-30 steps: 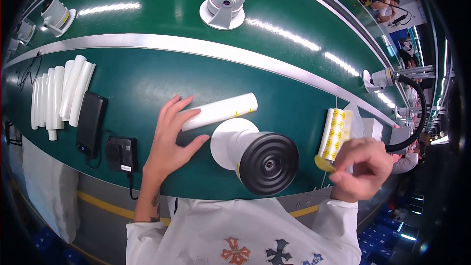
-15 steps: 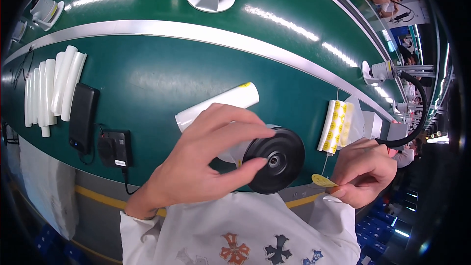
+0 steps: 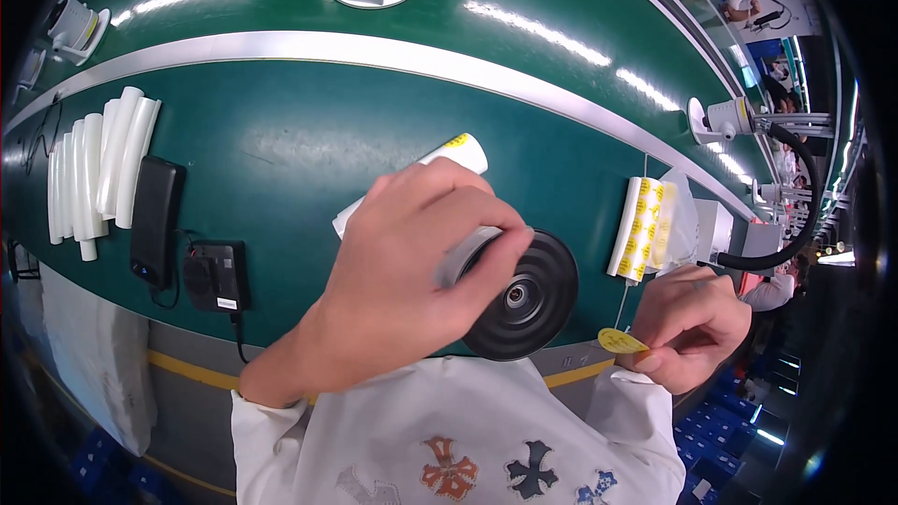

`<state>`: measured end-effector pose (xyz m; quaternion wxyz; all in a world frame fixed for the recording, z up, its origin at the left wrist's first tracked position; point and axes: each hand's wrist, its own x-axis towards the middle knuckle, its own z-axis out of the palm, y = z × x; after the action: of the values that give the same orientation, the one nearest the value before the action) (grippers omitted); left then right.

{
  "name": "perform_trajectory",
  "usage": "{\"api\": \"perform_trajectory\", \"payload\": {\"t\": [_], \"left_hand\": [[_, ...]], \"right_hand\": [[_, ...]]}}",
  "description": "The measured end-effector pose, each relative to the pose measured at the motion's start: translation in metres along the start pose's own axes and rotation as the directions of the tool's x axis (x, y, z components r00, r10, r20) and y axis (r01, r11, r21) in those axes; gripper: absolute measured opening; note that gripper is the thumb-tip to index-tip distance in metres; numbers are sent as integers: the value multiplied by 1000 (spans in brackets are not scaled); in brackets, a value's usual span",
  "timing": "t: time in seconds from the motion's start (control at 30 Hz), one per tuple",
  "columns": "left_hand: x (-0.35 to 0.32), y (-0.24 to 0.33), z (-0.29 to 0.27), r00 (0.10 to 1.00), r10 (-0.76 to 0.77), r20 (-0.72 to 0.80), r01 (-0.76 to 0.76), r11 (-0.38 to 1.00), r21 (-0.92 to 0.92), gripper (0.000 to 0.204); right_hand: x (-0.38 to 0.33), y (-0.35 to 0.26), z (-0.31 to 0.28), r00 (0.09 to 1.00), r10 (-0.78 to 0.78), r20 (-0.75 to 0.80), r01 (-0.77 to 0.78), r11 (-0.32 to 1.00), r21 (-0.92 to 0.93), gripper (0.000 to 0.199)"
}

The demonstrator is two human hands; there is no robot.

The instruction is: Applying circular yellow labels to the bottom of electronic device housings on an assembly line.

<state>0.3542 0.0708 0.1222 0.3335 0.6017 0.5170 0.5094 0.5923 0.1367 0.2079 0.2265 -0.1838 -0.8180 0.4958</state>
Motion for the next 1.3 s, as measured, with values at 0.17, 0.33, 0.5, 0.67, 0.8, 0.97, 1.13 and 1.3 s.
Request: {"api": "perform_trajectory", "payload": {"t": [0.17, 0.33, 0.5, 0.67, 0.8, 0.97, 1.13, 1.3], "left_hand": [[-7, -12, -8, 983, 21, -180, -48, 988, -149, 2], [-23, -24, -12, 945, 140, -297, -160, 986, -45, 11], [-35, -29, -13, 926, 325, -194, -328, 944, 16, 15], [-39, -34, -10, 896, 441, -53, -434, 895, 107, 19], [-38, -34, -9, 897, 442, -15, -437, 891, 124, 19], [-37, -34, -9, 893, 451, 0, -445, 882, 155, 19], [-36, -32, -9, 905, 426, 0, -421, 896, 141, 25], [-37, -32, -9, 896, 444, 2, -439, 885, 152, 20]], "right_hand": [[14, 2, 17, 997, 76, 1, -76, 997, 29, 15], [41, -5, 25, 913, 354, 200, -365, 931, 17, 15], [40, 2, 33, 859, 508, 62, -503, 860, -86, 10], [39, 6, 37, 868, 497, -3, -491, 857, -156, 10], [39, 6, 36, 886, 463, -4, -454, 868, -199, 10], [36, 6, 37, 895, 446, -10, -437, 873, -216, 10], [34, 7, 37, 903, 429, -20, -422, 878, -226, 10], [33, 7, 39, 903, 429, -35, -425, 876, -228, 10]]}}
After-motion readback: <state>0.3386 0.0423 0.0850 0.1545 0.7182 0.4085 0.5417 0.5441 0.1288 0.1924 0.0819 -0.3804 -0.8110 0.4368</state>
